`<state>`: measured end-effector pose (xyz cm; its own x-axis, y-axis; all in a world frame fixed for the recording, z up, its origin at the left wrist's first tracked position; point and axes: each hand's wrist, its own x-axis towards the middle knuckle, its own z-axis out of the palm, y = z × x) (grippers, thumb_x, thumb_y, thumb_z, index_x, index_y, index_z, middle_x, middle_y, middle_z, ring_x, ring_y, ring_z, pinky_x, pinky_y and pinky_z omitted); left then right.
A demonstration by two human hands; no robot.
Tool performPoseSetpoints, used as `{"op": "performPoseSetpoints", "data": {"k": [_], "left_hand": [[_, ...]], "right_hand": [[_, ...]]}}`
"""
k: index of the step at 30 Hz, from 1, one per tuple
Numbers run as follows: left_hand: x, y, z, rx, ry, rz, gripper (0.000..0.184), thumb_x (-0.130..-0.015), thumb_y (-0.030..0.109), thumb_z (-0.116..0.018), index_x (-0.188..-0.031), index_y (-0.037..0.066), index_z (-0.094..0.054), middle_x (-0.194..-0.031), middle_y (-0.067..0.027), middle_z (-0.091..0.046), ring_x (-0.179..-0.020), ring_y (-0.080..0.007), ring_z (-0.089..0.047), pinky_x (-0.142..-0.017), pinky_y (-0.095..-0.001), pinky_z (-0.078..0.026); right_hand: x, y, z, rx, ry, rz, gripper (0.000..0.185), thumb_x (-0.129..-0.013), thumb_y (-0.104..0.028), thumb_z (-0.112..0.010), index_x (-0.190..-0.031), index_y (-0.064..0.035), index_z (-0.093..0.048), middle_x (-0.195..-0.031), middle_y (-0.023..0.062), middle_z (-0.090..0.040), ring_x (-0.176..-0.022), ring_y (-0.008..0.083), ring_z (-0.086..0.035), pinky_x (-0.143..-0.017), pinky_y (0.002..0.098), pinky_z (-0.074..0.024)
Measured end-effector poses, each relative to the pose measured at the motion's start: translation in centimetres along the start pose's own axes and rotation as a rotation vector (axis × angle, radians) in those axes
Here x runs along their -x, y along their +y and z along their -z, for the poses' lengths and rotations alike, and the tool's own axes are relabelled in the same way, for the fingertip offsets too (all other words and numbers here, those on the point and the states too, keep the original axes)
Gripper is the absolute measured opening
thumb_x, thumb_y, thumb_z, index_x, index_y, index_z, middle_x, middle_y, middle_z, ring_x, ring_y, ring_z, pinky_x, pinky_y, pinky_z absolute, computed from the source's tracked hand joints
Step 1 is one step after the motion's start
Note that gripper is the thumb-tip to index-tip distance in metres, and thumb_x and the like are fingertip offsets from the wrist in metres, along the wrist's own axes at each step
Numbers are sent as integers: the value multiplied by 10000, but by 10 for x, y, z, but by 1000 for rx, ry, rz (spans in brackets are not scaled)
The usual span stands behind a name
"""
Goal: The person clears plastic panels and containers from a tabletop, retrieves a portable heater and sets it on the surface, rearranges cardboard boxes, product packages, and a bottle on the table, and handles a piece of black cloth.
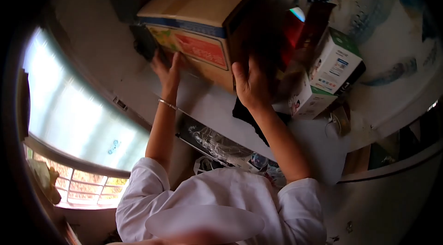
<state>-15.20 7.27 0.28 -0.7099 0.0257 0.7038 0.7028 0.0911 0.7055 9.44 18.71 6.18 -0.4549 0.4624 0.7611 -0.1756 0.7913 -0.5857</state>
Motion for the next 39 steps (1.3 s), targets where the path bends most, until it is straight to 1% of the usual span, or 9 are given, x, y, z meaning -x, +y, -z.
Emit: {"op": "performPoseSetpoints", "data": {"k": [3, 5, 8, 11, 22, 28, 30, 32, 39], "left_hand": [[-23, 47, 8, 86, 147, -227, 880, -779, 343, -761, -1413, 3, -254, -1339, -250, -301, -1270, -382, -296, -1072, -443, -252], [-47, 88, 9, 271, 215, -428, 813, -784, 332, -753, -1410, 54, -315, -1377, -232, -290, -1291, -377, -284, -1080, -436, -233], [-80, 120, 14, 70, 71, -696, 652, -816, 396, -700, -1350, 117, -452, -1367, -177, -369, -1296, -368, -290, -1081, -444, -226], [-103, 119, 4, -24, 30, -783, 524, -858, 548, -565, -1208, 159, -596, -1259, -103, -515, -1242, -346, -349, -1068, -445, -224], [-142, 133, -3, -137, -215, -747, 550, -875, 568, -541, -1240, 158, -582, -1296, -136, -487, -1250, -359, -328, -1066, -469, -261], [-139, 114, 1, -219, -137, -834, 481, -848, 554, -574, -1181, 211, -623, -1248, -126, -524, -1183, -355, -383, -1026, -447, -297], [-133, 122, 7, -226, -206, -759, 543, -842, 545, -593, -1252, 189, -574, -1317, -143, -476, -1229, -374, -359, -1057, -459, -271], [-123, 169, 18, -239, -274, -585, 466, -858, 397, -589, -1159, 41, -589, -1230, -188, -514, -1207, -379, -385, -1029, -450, -330], [-117, 153, 2, -156, -139, -625, 498, -864, 450, -581, -1199, 82, -571, -1255, -165, -482, -1221, -372, -368, -1047, -479, -300]], "right_hand": [[-15, 24, -15, -72, 233, -214, 540, -978, -329, -417, -1376, 34, -375, -1403, 251, -393, -1312, 371, -362, -1095, 392, -267], [-37, 61, -26, -110, 365, -337, 525, -984, -313, -406, -1384, 24, -367, -1409, 242, -386, -1319, 365, -352, -1101, 389, -260], [-69, 78, -26, -402, 436, -464, 538, -979, -326, -411, -1389, 19, -359, -1407, 235, -387, -1316, 361, -350, -1101, 387, -257], [-78, 79, -25, -551, 444, -486, 552, -975, -340, -416, -1393, 14, -351, -1405, 229, -387, -1313, 357, -349, -1101, 386, -254], [-74, 76, -28, -662, 455, -496, 604, -960, -391, -434, -1410, -3, -322, -1397, 206, -390, -1303, 342, -345, -1103, 379, -243], [-86, 78, -22, -759, 425, -524, 633, -952, -418, -444, -1419, -13, -306, -1392, 193, -391, -1297, 334, -343, -1103, 376, -237], [-90, 78, -24, -798, 412, -542, 643, -950, -427, -447, -1422, -16, -300, -1390, 189, -391, -1295, 331, -342, -1103, 375, -235], [-93, 77, -26, -826, 394, -559, 653, -947, -436, -451, -1426, -20, -295, -1389, 185, -392, -1293, 328, -341, -1104, 374, -233], [-91, 61, -24, -683, 384, -518, 656, -953, -450, -430, -1431, -23, -291, -1401, 183, -383, -1299, 321, -341, -1103, 368, -234]]}}
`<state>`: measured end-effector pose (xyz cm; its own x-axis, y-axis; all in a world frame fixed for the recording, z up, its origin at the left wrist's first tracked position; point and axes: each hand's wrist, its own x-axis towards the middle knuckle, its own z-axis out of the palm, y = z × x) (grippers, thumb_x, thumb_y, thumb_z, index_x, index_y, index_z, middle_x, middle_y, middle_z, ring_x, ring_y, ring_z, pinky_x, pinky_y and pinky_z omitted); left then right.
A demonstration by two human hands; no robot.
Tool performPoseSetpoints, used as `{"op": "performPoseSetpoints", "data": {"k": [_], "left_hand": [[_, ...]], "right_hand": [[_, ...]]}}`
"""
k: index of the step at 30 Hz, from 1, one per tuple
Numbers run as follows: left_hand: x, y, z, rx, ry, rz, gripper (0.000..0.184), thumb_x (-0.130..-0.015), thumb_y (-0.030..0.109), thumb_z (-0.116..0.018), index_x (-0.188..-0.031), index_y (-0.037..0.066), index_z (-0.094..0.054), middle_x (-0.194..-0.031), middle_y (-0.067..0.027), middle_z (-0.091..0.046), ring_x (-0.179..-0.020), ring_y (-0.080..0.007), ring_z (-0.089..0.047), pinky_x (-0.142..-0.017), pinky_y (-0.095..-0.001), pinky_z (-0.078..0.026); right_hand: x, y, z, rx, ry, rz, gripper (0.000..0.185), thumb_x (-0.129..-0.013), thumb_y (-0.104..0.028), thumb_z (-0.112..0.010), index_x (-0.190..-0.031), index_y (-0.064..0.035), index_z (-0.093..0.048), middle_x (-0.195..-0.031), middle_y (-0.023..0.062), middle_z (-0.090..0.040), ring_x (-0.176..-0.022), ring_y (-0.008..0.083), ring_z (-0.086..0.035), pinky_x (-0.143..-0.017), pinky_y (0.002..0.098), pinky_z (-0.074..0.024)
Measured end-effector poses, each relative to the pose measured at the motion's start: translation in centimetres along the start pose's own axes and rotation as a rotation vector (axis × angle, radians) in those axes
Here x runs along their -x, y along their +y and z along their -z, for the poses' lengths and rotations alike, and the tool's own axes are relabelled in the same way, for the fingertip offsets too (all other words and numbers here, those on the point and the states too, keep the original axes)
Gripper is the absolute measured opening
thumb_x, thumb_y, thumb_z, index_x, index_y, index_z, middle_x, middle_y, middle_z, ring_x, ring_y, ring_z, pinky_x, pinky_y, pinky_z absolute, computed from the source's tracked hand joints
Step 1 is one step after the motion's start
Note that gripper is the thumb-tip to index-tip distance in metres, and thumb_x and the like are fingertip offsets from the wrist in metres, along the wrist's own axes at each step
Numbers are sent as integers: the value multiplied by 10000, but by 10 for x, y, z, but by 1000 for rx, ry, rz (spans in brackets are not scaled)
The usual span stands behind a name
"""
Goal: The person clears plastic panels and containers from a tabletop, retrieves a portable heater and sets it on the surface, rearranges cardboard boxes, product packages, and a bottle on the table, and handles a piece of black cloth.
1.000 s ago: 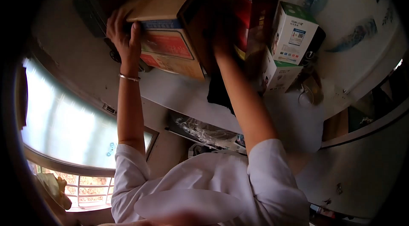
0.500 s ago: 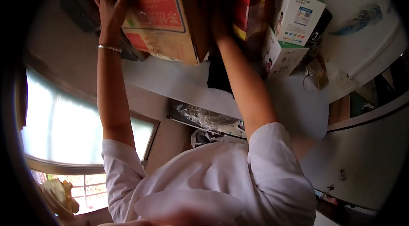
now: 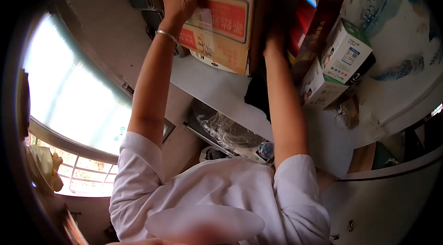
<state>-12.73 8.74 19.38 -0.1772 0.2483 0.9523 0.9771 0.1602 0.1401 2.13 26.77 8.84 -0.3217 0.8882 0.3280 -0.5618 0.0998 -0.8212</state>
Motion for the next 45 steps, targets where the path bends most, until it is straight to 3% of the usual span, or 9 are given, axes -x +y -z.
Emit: {"op": "performPoseSetpoints", "data": {"k": [4, 9, 16, 22, 26, 29, 34, 40, 45], "left_hand": [[16, -8, 4, 20, 30, -11, 524, -873, 457, -560, -1259, 104, -533, -1363, -176, -419, -1306, -401, -296, -1093, -494, -231], [47, -10, -1, 214, 142, -20, 835, -791, 533, -672, -1436, 127, -331, -1495, -225, -210, -1388, -421, -135, -1110, -503, -180], [50, -22, -8, 224, 213, 43, 714, -825, 496, -653, -1376, 103, -425, -1476, -229, -242, -1368, -420, -187, -1094, -496, -221], [21, -47, -21, -28, 217, -5, 667, -814, 579, -613, -1304, 138, -511, -1362, -218, -413, -1249, -409, -367, -993, -478, -362], [3, -47, -21, -82, 152, 7, 679, -808, 606, -598, -1306, 153, -512, -1354, -209, -429, -1235, -404, -388, -964, -475, -387], [20, -43, -22, -39, 205, -5, 671, -824, 567, -601, -1332, 144, -484, -1383, -227, -402, -1268, -422, -360, -987, -499, -372], [40, -35, 0, -28, 87, 64, 705, -878, 427, -600, -1437, 90, -335, -1491, -230, -263, -1396, -404, -179, -1119, -460, -198], [80, -85, -11, 185, 490, 612, 760, -924, 559, -424, -1479, 84, -215, -1520, -233, -161, -1403, -423, -95, -1109, -555, -74], [95, -113, -28, 252, 228, 838, 756, -910, 673, -252, -1493, 194, -210, -1533, -227, -114, -1393, -461, -42, -1094, -591, -84]], "right_hand": [[55, -21, -6, 319, 81, 177, 610, -985, -442, -336, -1388, 15, -371, -1417, 232, -394, -1310, 330, -378, -1089, 343, -262], [89, -36, -1, 416, -306, 876, 857, -861, -531, -565, -1421, 39, -254, -1444, 221, -302, -1337, 344, -288, -1116, 420, -194], [80, -17, -5, 496, -299, 789, 914, -766, -341, -754, -1410, 53, -239, -1399, 274, -322, -1293, 404, -335, -1084, 454, -263], [58, -41, -26, 750, -245, 987, 855, -807, -379, -699, -1391, 79, -274, -1373, 304, -368, -1248, 453, -380, -1058, 462, -307], [49, -51, -26, 667, -311, 719, 876, -818, -455, -661, -1393, 84, -278, -1376, 320, -356, -1224, 472, -400, -1037, 471, -330], [48, -41, -23, 829, -214, 1089, 876, -832, -506, -616, -1391, 82, -287, -1379, 317, -354, -1226, 476, -394, -1033, 481, -329], [61, -37, -19, 848, -223, 1013, 870, -830, -479, -620, -1405, 68, -263, -1405, 302, -330, -1280, 464, -336, -1079, 497, -258], [69, -30, -9, 675, -330, 920, 889, -779, -318, -733, -1420, 50, -239, -1433, 279, -296, -1322, 423, -295, -1105, 466, -221], [66, -19, -6, 624, -334, 843, 920, -793, -397, -718, -1424, 57, -228, -1425, 286, -301, -1311, 418, -309, -1102, 458, -226]]}}
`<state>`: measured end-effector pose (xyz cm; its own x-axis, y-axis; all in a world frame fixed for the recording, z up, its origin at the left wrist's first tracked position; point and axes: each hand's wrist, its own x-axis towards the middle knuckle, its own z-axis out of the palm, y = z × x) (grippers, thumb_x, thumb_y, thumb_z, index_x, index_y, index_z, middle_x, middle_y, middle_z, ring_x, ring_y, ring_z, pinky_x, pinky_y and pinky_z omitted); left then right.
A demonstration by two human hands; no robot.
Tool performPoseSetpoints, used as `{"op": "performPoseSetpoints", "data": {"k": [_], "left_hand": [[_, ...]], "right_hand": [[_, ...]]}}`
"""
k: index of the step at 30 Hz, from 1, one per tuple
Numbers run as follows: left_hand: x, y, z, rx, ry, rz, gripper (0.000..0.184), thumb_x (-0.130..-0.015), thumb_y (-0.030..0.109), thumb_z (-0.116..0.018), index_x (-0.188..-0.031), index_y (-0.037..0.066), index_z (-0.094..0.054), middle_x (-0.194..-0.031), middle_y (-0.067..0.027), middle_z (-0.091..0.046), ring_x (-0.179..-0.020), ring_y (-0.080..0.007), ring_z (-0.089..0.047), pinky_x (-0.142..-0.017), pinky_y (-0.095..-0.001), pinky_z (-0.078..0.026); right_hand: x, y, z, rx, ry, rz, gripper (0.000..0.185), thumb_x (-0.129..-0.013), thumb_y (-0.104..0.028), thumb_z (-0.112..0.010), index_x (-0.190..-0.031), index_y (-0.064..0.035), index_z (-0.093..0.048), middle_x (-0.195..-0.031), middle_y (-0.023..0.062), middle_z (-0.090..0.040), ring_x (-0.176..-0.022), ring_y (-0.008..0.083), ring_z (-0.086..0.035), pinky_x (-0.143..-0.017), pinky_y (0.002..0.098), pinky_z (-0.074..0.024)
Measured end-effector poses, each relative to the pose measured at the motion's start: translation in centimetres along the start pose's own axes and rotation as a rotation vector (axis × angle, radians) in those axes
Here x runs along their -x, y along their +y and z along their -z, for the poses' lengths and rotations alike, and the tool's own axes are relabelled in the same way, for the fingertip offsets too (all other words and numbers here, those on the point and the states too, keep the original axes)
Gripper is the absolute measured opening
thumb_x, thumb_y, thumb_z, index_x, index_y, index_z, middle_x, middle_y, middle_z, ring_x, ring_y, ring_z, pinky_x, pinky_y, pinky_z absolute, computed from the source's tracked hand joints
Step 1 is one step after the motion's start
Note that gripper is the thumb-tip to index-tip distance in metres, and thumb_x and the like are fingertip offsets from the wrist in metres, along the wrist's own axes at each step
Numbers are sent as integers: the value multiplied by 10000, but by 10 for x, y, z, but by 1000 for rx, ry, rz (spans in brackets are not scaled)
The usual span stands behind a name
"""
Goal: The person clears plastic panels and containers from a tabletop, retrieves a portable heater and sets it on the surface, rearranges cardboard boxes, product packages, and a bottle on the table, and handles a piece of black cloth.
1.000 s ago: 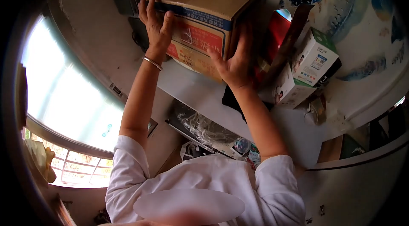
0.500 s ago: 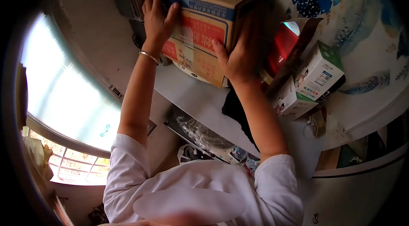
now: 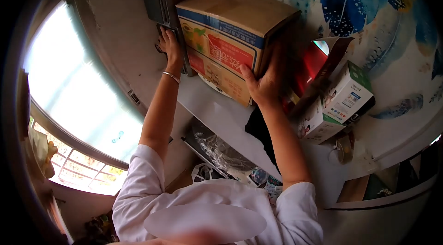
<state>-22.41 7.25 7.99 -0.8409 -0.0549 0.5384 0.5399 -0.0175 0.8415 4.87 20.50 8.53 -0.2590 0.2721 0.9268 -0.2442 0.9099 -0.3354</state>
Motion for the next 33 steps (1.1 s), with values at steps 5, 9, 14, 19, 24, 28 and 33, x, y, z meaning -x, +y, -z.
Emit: {"op": "performPoseSetpoints", "data": {"k": [5, 9, 14, 19, 24, 28, 33], "left_hand": [[-7, -22, -13, 10, 29, -88, 762, -899, 693, -274, -1498, 229, -194, -1547, -197, -95, -1410, -443, 5, -1059, -658, -65], [9, -2, 4, 116, 6, -43, 773, -909, 636, -364, -1487, 143, -220, -1532, -204, -145, -1416, -398, -60, -1091, -602, -91], [13, 9, 25, 60, 83, -220, 754, -917, 416, -543, -1440, -27, -227, -1472, -265, -217, -1367, -388, -203, -1125, -419, -166], [36, 87, 20, 0, 42, -582, 646, -912, 328, -587, -1410, 24, -310, -1468, -230, -241, -1366, -362, -201, -1121, -405, -174], [35, 118, 1, -26, -94, -816, 626, -874, 353, -639, -1382, 97, -377, -1470, -260, -209, -1373, -431, -145, -1113, -499, -149], [17, 105, -26, -158, -183, -806, 586, -890, 515, -547, -1348, 163, -446, -1491, -176, -254, -1401, -394, -134, -1069, -630, -102], [18, 111, -35, -114, -114, -888, 544, -930, 477, -501, -1367, 161, -437, -1486, -156, -288, -1397, -373, -174, -1098, -554, -141]], "right_hand": [[-10, -5, -4, 111, 14, 34, 902, -812, -468, -677, -1407, 68, -263, -1379, 292, -365, -1270, 423, -363, -1084, 452, -262], [-9, -2, -4, 84, 46, 91, 892, -814, -510, -656, -1389, 68, -293, -1339, 288, -406, -1232, 422, -402, -1060, 436, -300], [-7, -13, 8, 116, 10, 54, 868, -824, -475, -658, -1393, 65, -286, -1342, 268, -408, -1231, 412, -401, -1066, 446, -285], [-19, -18, 11, 7, 34, 47, 765, -873, -386, -615, -1397, 60, -282, -1375, 270, -379, -1267, 398, -375, -1081, 437, -269], [-31, -17, 19, 33, 133, 21, 615, -936, -312, -531, -1385, 51, -319, -1379, 263, -387, -1274, 395, -376, -1083, 437, -270], [3, -10, 16, 62, 77, -117, 602, -971, -344, -468, -1396, 50, -307, -1414, 248, -377, -1311, 343, -366, -1100, 393, -266], [32, -35, 35, 106, -96, -107, 525, -876, -223, -616, -1296, 35, -437, -1319, 247, -454, -1203, 388, -456, -1024, 417, -354]]}}
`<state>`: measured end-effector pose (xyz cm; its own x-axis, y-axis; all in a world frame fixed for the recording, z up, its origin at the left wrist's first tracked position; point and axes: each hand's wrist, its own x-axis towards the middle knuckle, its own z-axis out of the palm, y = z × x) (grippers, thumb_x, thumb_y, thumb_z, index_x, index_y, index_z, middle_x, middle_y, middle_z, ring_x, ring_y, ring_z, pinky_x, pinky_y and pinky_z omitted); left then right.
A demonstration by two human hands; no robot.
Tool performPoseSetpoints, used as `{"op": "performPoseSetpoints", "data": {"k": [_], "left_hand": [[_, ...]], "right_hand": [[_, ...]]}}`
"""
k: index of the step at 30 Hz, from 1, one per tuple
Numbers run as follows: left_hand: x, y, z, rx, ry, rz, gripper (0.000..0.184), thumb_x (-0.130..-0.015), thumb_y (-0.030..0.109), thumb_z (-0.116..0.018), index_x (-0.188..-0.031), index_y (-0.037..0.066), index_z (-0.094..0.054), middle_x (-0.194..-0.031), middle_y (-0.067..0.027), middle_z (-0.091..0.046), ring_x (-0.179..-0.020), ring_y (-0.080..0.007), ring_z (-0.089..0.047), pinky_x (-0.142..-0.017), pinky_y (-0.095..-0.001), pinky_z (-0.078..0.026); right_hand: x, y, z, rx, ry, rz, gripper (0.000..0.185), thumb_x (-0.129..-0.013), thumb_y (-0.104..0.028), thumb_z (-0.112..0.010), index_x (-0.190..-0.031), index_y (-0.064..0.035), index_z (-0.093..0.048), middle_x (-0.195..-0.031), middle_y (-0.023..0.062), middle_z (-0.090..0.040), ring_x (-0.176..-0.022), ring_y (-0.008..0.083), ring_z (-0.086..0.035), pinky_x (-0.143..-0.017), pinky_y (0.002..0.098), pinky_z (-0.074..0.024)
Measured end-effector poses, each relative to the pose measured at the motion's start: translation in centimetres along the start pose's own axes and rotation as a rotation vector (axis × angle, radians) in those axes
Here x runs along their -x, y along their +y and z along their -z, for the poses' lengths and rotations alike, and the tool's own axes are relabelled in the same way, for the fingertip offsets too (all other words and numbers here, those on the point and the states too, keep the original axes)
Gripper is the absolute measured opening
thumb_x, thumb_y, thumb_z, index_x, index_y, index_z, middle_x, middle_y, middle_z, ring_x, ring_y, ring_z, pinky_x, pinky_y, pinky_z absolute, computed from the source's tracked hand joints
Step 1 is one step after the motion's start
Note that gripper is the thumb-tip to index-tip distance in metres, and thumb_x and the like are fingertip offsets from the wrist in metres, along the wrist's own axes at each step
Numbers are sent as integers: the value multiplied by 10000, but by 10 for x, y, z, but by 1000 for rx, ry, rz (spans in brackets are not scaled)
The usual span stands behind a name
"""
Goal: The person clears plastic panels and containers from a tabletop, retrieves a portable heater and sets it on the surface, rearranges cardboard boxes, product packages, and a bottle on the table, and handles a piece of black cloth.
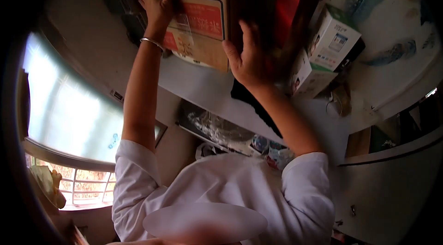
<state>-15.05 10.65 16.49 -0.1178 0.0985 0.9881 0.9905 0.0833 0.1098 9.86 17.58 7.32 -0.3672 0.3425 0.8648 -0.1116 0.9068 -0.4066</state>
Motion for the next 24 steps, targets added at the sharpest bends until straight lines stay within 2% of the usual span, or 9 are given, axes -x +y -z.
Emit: {"op": "performPoseSetpoints", "data": {"k": [1, 3, 5, 9, 10, 11, 12, 18, 24], "left_hand": [[6, 8, 5, -103, -32, 169, 572, -898, 443, -539, -1356, 115, -440, -1461, -179, -320, -1380, -396, -206, -1124, -484, -163], [9, 8, 22, -155, -126, 115, 616, -913, 422, -533, -1415, 112, -358, -1485, -185, -271, -1392, -392, -181, -1135, -475, -126], [11, 12, 39, -11, -157, 90, 657, -906, 410, -551, -1440, 107, -316, -1509, -183, -225, -1397, -395, -167, -1139, -479, -111], [42, -11, 80, 179, -117, 129, 757, -885, 429, -594, -1475, 122, -232, -1555, -152, -120, -1425, -383, -82, -1142, -478, -118], [56, -5, 91, 202, -6, 52, 546, -937, 356, -554, -1392, 97, -401, -1471, -133, -327, -1381, -305, -261, -1112, -479, -190], [78, -20, 101, 323, 16, 153, 596, -858, 268, -667, -1352, 47, -420, -1412, -177, -384, -1323, -337, -339, -1070, -390, -295], [101, -19, 115, 321, 17, 300, 558, -879, 260, -644, -1353, 57, -429, -1411, -148, -393, -1295, -290, -395, -1057, -394, -312], [238, 9, 176, 418, 84, 1040, 411, -919, 148, -577, -1288, -9, -489, -1295, -98, -518, -1095, -141, -524, -913, -259, -418], [303, 27, 214, 398, -55, 1226, 335, -897, 78, -596, -1215, -11, -536, -1220, -82, -560, -1074, -140, -535, -909, -276, -434]], "right_hand": [[2, -7, 10, 36, -61, 28, 517, -864, -215, -632, -1285, 28, -455, -1314, 244, -459, -1191, 385, -469, -1011, 412, -371], [19, -8, 31, 15, -260, 145, 481, -813, -169, -676, -1242, -14, -525, -1327, 208, -466, -1192, 369, -485, -978, 387, -413], [43, 0, 62, 22, -623, 175, 507, -791, -168, -693, -1254, -38, -533, -1350, 180, -461, -1230, 367, -455, -1006, 407, -387], [97, 23, 101, 251, -933, 91, 584, -783, -240, -697, -1322, -121, -507, -1465, 160, -336, -1343, 382, -303, -1062, 538, -264], [106, 28, 104, 213, -950, -5, 603, -809, -279, -670, -1361, -137, -471, -1500, 155, -272, -1361, 383, -271, -1076, 554, -228], [106, 23, 101, 221, -975, -17, 647, -814, -306, -663, -1396, -147, -427, -1511, 157, -244, -1371, 387, -250, -1092, 552, -202], [105, 16, 94, 242, -1000, -11, 676, -807, -320, -671, -1406, -144, -412, -1513, 166, -231, -1376, 392, -235, -1095, 555, -196], [85, -22, -12, 184, -1062, 78, 784, -806, -457, -648, -1415, -62, -351, -1494, 240, -204, -1381, 432, -187, -1116, 527, -190], [61, -34, -172, 192, -853, 109, 824, -860, -531, -560, -1372, 74, -334, -1479, 279, -204, -1378, 445, -169, -1112, 527, -197]]}}
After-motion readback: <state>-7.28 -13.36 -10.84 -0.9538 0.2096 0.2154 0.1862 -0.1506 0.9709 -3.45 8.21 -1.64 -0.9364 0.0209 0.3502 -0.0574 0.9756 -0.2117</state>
